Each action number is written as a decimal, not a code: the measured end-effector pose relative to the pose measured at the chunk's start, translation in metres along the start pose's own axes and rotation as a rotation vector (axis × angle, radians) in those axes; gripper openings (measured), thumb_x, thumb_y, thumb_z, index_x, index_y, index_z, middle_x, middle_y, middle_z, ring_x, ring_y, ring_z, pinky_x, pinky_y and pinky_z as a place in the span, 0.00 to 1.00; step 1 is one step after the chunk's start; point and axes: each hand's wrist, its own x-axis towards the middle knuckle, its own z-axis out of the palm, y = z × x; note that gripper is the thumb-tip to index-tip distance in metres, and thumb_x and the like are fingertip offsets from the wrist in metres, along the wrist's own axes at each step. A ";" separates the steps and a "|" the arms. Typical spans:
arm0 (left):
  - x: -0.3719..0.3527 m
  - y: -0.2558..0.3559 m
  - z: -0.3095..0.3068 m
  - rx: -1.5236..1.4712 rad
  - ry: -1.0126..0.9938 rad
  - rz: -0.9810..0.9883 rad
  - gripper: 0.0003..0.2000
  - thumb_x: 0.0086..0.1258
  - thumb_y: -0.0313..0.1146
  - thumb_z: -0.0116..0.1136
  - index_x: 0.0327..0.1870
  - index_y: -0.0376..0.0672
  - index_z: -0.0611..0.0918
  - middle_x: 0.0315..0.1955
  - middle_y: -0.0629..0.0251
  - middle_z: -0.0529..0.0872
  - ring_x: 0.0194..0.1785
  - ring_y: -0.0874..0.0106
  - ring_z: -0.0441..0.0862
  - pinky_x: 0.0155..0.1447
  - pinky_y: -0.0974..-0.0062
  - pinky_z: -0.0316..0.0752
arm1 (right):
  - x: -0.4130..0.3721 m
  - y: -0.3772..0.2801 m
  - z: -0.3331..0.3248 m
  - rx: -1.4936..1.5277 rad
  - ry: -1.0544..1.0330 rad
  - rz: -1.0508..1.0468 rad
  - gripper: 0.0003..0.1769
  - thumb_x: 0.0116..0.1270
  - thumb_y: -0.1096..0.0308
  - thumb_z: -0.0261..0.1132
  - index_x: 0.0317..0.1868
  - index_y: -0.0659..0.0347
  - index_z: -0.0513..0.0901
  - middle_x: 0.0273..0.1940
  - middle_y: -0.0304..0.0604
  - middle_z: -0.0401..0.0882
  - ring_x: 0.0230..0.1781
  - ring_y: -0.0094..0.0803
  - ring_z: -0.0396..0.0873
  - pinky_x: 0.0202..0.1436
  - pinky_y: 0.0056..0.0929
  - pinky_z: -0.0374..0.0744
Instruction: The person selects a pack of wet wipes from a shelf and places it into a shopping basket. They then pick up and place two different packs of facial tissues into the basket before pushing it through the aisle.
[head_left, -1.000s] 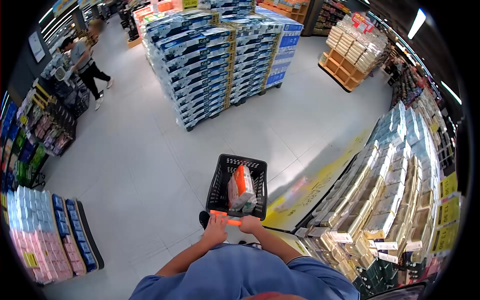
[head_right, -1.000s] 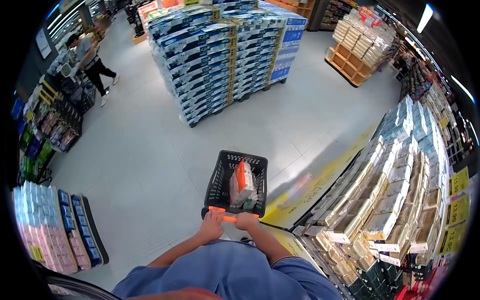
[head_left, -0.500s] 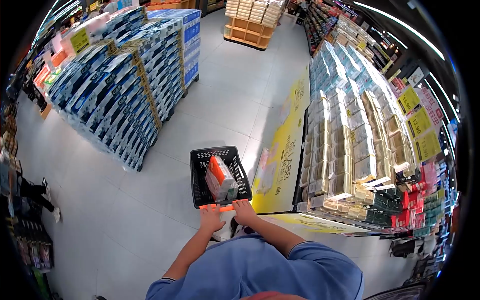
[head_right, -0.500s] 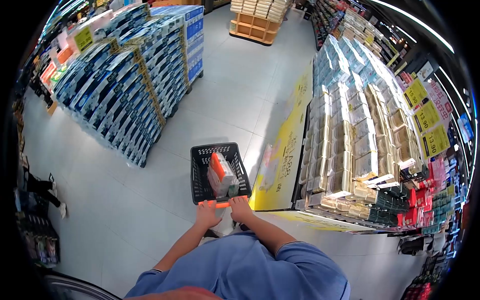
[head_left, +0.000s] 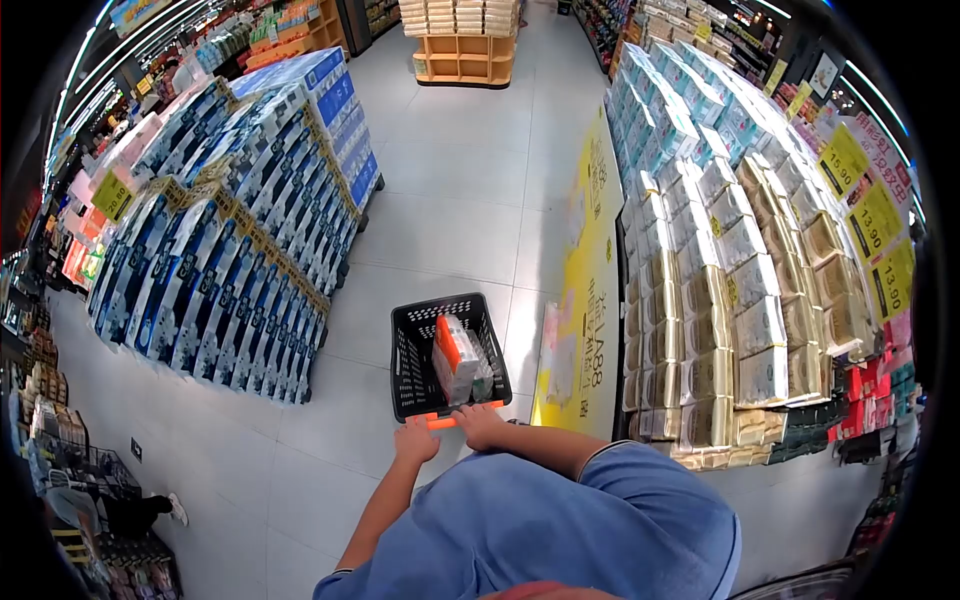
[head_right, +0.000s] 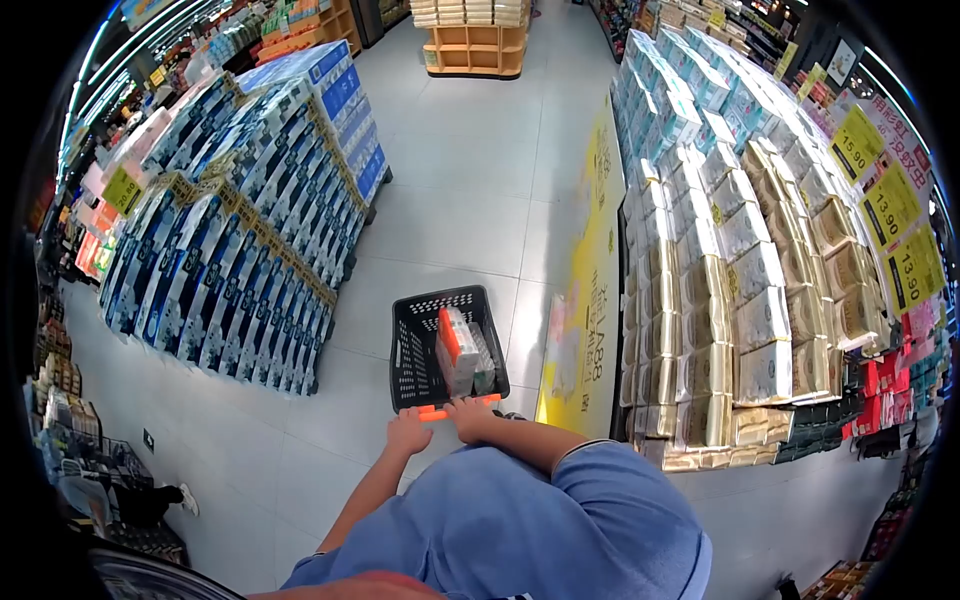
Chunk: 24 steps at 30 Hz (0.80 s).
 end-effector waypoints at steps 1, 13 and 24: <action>0.014 0.002 -0.007 -0.001 0.005 0.001 0.34 0.60 0.50 0.65 0.65 0.45 0.70 0.57 0.51 0.75 0.58 0.53 0.79 0.60 0.53 0.72 | 0.011 0.008 -0.010 0.038 -0.025 -0.015 0.42 0.54 0.62 0.68 0.70 0.60 0.65 0.62 0.52 0.70 0.62 0.50 0.71 0.65 0.50 0.69; 0.114 -0.001 -0.099 -0.039 -0.003 0.010 0.41 0.58 0.45 0.67 0.71 0.43 0.62 0.59 0.49 0.71 0.52 0.51 0.82 0.54 0.55 0.78 | 0.103 0.042 -0.098 0.099 -0.183 0.076 0.40 0.57 0.65 0.65 0.70 0.60 0.63 0.64 0.53 0.68 0.63 0.53 0.71 0.62 0.51 0.73; 0.258 -0.025 -0.182 0.006 -0.037 0.281 0.37 0.55 0.41 0.67 0.69 0.45 0.68 0.58 0.44 0.73 0.51 0.51 0.83 0.52 0.56 0.79 | 0.204 0.079 -0.136 0.221 -0.072 0.299 0.44 0.55 0.63 0.66 0.73 0.61 0.60 0.65 0.56 0.66 0.61 0.57 0.73 0.63 0.50 0.73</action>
